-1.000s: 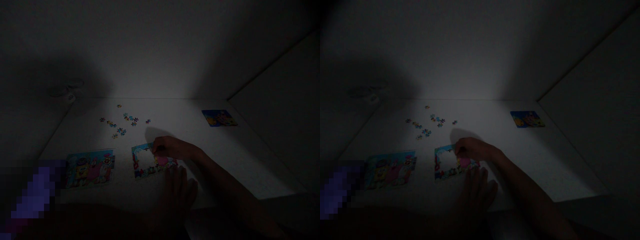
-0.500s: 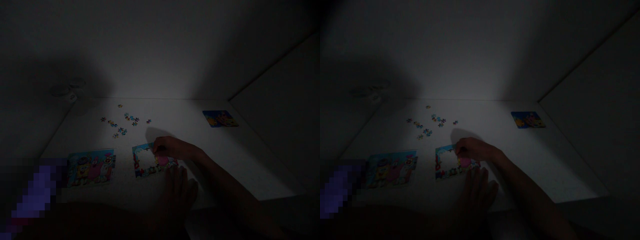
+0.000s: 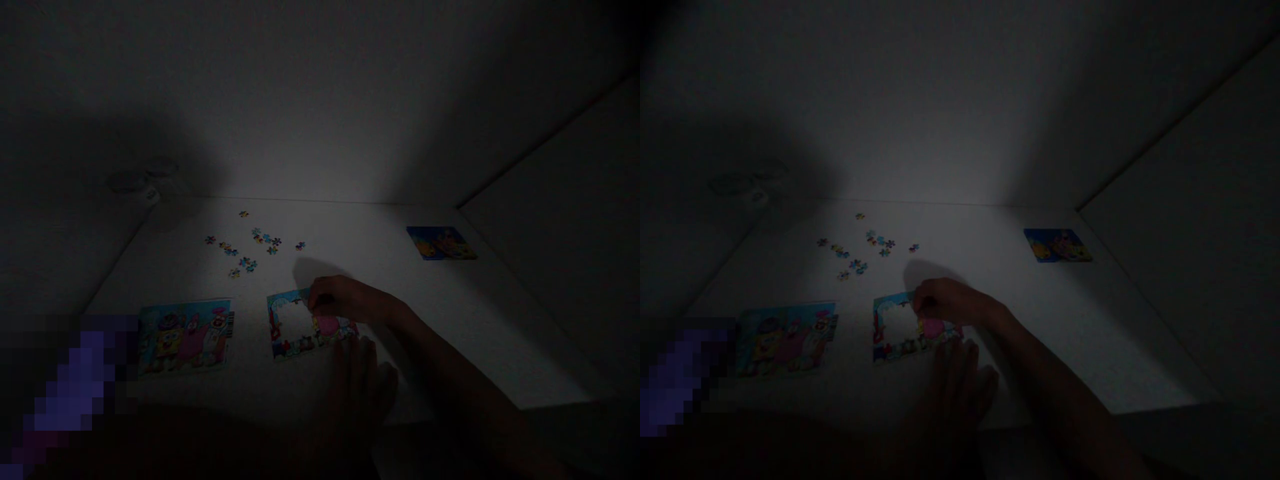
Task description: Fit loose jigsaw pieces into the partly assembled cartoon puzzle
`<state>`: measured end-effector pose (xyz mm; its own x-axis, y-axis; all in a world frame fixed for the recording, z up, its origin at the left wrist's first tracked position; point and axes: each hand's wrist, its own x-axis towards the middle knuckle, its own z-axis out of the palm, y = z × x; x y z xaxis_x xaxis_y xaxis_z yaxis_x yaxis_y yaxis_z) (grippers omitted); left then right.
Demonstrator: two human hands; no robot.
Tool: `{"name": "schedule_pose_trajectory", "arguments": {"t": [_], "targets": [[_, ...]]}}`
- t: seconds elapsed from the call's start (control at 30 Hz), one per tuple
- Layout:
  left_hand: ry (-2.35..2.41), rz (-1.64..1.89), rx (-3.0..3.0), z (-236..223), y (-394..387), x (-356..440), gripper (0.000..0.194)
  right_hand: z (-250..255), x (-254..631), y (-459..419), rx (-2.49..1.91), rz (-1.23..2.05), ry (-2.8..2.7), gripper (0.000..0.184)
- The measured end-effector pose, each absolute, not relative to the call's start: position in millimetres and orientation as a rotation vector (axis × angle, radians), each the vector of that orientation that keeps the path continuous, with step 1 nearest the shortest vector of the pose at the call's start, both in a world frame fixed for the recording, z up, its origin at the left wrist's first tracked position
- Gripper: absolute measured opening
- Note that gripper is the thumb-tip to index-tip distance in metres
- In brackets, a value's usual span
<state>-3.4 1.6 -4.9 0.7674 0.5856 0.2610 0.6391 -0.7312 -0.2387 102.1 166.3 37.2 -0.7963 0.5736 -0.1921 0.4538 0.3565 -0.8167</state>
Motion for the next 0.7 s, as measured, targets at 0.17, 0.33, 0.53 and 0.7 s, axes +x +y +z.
{"name": "schedule_pose_trajectory", "arguments": {"t": [0.17, 0.33, 0.53, 0.7], "targets": [[-0.900, -0.217, -2.668, -3, 3, -4, 0.048, 38, 101, 165, -0.926, 1.371, -2.507, 0.010], [-0.951, -0.298, -2.648, -6, 1, -3, 0.045, 36, 103, 167, -0.946, 1.528, -2.403, 0.009], [-1.008, -0.479, -2.595, -21, 0, 4, 0.039, 34, 108, 174, -1.020, 1.854, -2.040, 0.009], [-1.107, -0.524, -2.551, -30, -5, 12, 0.039, 31, 117, 184, -1.092, 1.975, -1.752, 0.018]]}}
